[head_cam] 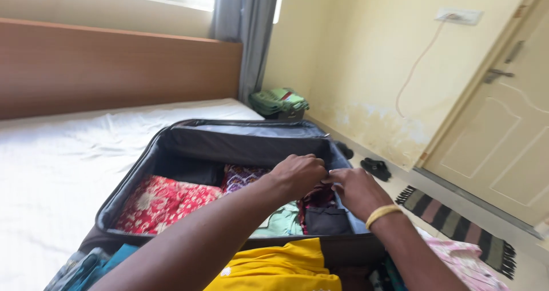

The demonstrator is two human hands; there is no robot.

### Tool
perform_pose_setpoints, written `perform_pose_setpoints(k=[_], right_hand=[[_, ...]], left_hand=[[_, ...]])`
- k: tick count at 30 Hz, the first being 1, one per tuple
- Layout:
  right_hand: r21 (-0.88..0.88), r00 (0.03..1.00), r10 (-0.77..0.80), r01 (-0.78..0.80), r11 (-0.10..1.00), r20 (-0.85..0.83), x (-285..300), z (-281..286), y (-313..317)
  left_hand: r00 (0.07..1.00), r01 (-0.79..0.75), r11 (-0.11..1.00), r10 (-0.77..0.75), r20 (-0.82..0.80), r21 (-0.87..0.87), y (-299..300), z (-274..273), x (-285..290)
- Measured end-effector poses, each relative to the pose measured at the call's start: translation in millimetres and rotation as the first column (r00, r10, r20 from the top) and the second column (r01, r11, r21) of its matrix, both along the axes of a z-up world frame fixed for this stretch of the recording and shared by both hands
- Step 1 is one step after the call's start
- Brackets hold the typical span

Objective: The person is sitting on a bed and packing various folded clothes into an open suitcase. They handle multiple garments, including a purple cloth, a blue cloth, a yellow top, and a green cloth, placing them into the suitcase or arranging them on their lap.

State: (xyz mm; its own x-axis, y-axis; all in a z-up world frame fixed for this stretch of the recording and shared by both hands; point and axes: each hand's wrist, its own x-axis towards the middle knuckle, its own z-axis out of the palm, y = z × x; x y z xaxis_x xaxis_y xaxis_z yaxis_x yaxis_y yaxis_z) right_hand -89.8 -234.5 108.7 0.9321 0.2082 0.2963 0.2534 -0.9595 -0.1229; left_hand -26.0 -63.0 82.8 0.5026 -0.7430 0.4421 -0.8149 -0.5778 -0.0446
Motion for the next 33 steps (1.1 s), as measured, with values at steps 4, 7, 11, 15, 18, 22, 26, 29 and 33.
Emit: perform_pose_setpoints(k=[4,7,11,15,18,22,26,29,33], right_hand=[[-0.066,0.987,0.022,-0.033,0.997,-0.161,51.5,-24.4,-2.2],[-0.249,0.959,-0.082,0.012,0.968,-0.271,97.2,-65.6,-26.9],[-0.037,0.93,-0.093,0.085,0.996,-0.356,133.9,-135.6,-58.0],[-0.075,0.941,-0.224,0.212,0.974,-0.252,104.9,-116.3,-17.6],[0.04,0.963,-0.258,0.262,0.964,-0.082,105.4,-110.7,-11.5],[0.073,0.923,-0.369,0.378,0.923,-0.109,124.3,-134.6,-33.5],[0.007,0.89,-0.402,0.413,0.911,-0.216,134.1,-156.3,-52.0],[0.022,0.894,-0.369,0.387,0.922,-0.255,137.0,-164.9,-56.4],[-0.117,0.824,-0.4,0.387,0.915,-0.402,137.7,-171.8,-60.8]], left_hand=[[0.987,-0.112,0.986,0.125,-0.105,0.124,-16.8,-47.4,43.2],[0.953,-0.149,0.983,0.171,-0.251,0.104,-40.0,-102.3,76.7],[0.671,-0.414,0.91,0.293,-0.682,-0.016,-66.9,-154.0,74.8],[0.341,-0.392,0.909,0.288,-0.895,0.143,-89.2,-245.7,102.4],[-0.091,-0.509,0.86,-0.097,-0.991,-0.037,-86.8,-278.2,115.1],[-0.097,-0.594,0.789,-0.266,-0.959,-0.159,-77.8,-280.6,111.3],[-0.107,-0.601,0.756,-0.399,-0.911,-0.26,-94.6,-322.0,136.2],[-0.15,-0.674,0.678,-0.516,-0.844,-0.294,-97.4,-330.5,146.3],[-0.063,-0.587,0.745,-0.431,-0.9,-0.316,-76.0,-277.2,114.3]])
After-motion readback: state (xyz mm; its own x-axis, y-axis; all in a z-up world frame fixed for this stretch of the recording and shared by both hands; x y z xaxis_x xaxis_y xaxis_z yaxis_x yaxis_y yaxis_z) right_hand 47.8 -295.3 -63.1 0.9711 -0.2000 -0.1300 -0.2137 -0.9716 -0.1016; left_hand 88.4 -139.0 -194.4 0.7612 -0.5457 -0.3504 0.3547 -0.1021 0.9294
